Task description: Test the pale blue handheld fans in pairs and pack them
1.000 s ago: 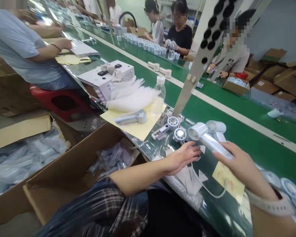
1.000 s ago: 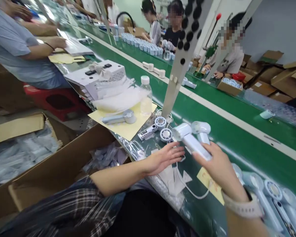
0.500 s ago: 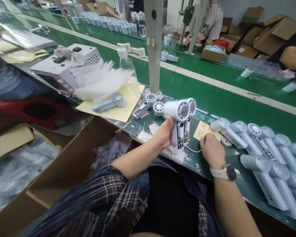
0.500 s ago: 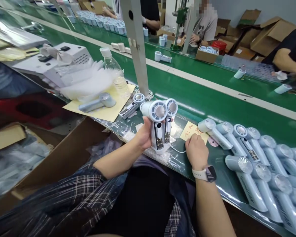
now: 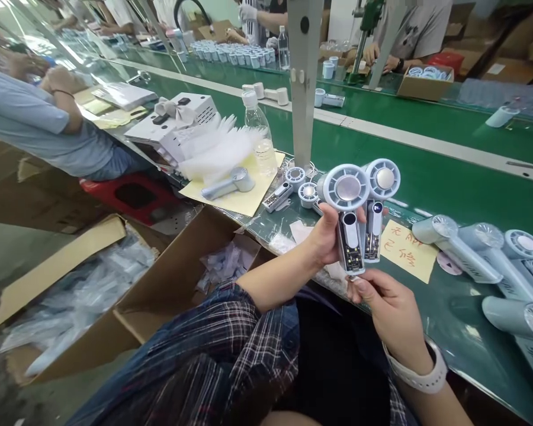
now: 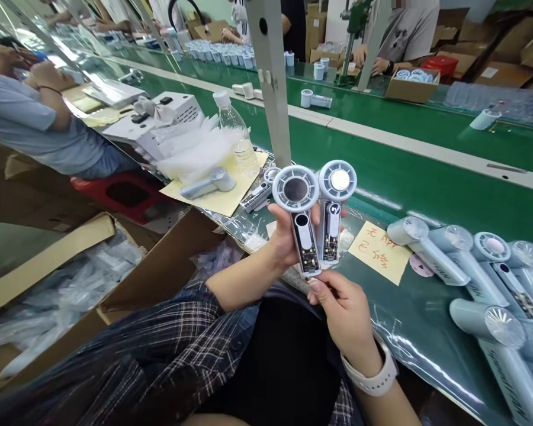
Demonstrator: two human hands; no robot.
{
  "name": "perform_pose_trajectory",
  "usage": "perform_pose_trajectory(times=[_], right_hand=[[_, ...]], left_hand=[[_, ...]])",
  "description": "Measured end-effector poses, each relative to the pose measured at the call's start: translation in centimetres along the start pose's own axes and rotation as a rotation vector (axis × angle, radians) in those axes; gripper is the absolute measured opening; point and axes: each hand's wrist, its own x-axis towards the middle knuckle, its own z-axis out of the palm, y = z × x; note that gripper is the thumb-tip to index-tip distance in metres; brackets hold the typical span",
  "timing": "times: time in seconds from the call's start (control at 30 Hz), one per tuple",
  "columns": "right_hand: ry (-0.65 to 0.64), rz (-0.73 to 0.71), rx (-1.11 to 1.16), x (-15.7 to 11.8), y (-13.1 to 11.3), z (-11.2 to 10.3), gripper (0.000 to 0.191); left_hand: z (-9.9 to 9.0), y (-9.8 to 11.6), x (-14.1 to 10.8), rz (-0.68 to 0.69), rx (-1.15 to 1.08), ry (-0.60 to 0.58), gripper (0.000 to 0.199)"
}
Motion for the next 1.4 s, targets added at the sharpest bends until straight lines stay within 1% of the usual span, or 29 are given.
perform_pose_trajectory(times=[0.07,0.13,0.23,0.3,0.37,0.43,0.5,0.53,0.6,0.73,0.83,0.87,0.9,0.97,1.03,1.1,1.2,1.27,1.33,1.4], right_hand=[[0.054,0.004,0.103,-0.1,0.5,0.5,0.033],[0.069,0.019,0.239,-0.4,0.8,1.5,0.030],[0.123,0.027,0.399,-0.6,0.5,3.7,0.031],[0.178,0.026,0.435,-0.6,0.2,4.6,0.033],[0.167,0.041,0.382,-0.2,-0.1,4.6,0.037],[0.088,0.061,0.214,0.2,0.0,3.6,0.042],[0.008,0.054,0.024,0.5,0.2,2.3,0.042],[-0.012,0.034,-0.041,0.5,0.3,1.8,0.042],[-0.008,-0.024,-0.083,0.4,0.5,1.4,0.039],[0.038,-0.144,-0.078,0.3,0.2,2.1,0.036],[0.067,-0.246,-0.127,0.5,-0.2,2.5,0.044],[0.094,-0.251,-0.135,0.6,-0.2,2.6,0.047],[0.126,-0.229,-0.131,0.7,-0.2,2.6,0.047],[0.182,-0.124,-0.071,0.7,0.0,2.6,0.043],[0.205,-0.022,0.040,0.5,0.3,2.8,0.039],[0.212,0.039,0.158,0.2,0.4,3.2,0.041],[0.252,0.087,0.316,-0.3,0.6,4.0,0.045],[0.278,0.099,0.382,-0.6,0.8,4.3,0.044],[0.291,0.110,0.384,-0.8,1.3,4.4,0.041],[0.293,0.121,0.317,-1.0,1.8,4.2,0.038]], left_hand=[[-0.2,-0.1,-0.2,-0.026,0.020,0.030,0.089],[-0.4,-0.2,-0.3,-0.025,0.029,0.082,0.091],[-0.4,-0.7,-0.4,0.056,0.034,0.158,0.090],[-0.5,-1.0,-0.3,0.114,0.049,0.186,0.089],[-0.8,-1.0,-0.3,0.154,0.067,0.196,0.087],[-1.1,-0.8,-0.3,0.159,0.052,0.192,0.086],[-1.4,-0.5,-0.4,0.110,-0.013,0.183,0.086],[-1.4,-0.4,-0.4,0.073,-0.054,0.178,0.087],[-1.3,-0.2,-0.6,0.028,-0.117,0.181,0.088],[-0.8,-0.1,-0.7,0.043,-0.167,0.184,0.087],[-0.7,0.3,-0.6,0.060,-0.199,0.187,0.084],[-0.7,0.4,-0.6,0.068,-0.196,0.191,0.083],[-0.7,0.6,-0.7,0.074,-0.188,0.194,0.083],[-0.7,0.8,-0.8,0.068,-0.164,0.176,0.085],[-0.7,0.8,-1.0,0.058,-0.144,0.140,0.086],[-0.8,0.4,-1.2,0.096,-0.106,0.125,0.085],[-1.1,-0.7,-1.4,0.175,-0.021,0.124,0.085],[-1.2,-1.6,-1.5,0.168,0.020,0.110,0.089],[-1.4,-2.3,-1.5,0.162,0.034,0.087,0.090],[-1.5,-2.8,-1.5,0.185,0.033,0.067,0.089]])
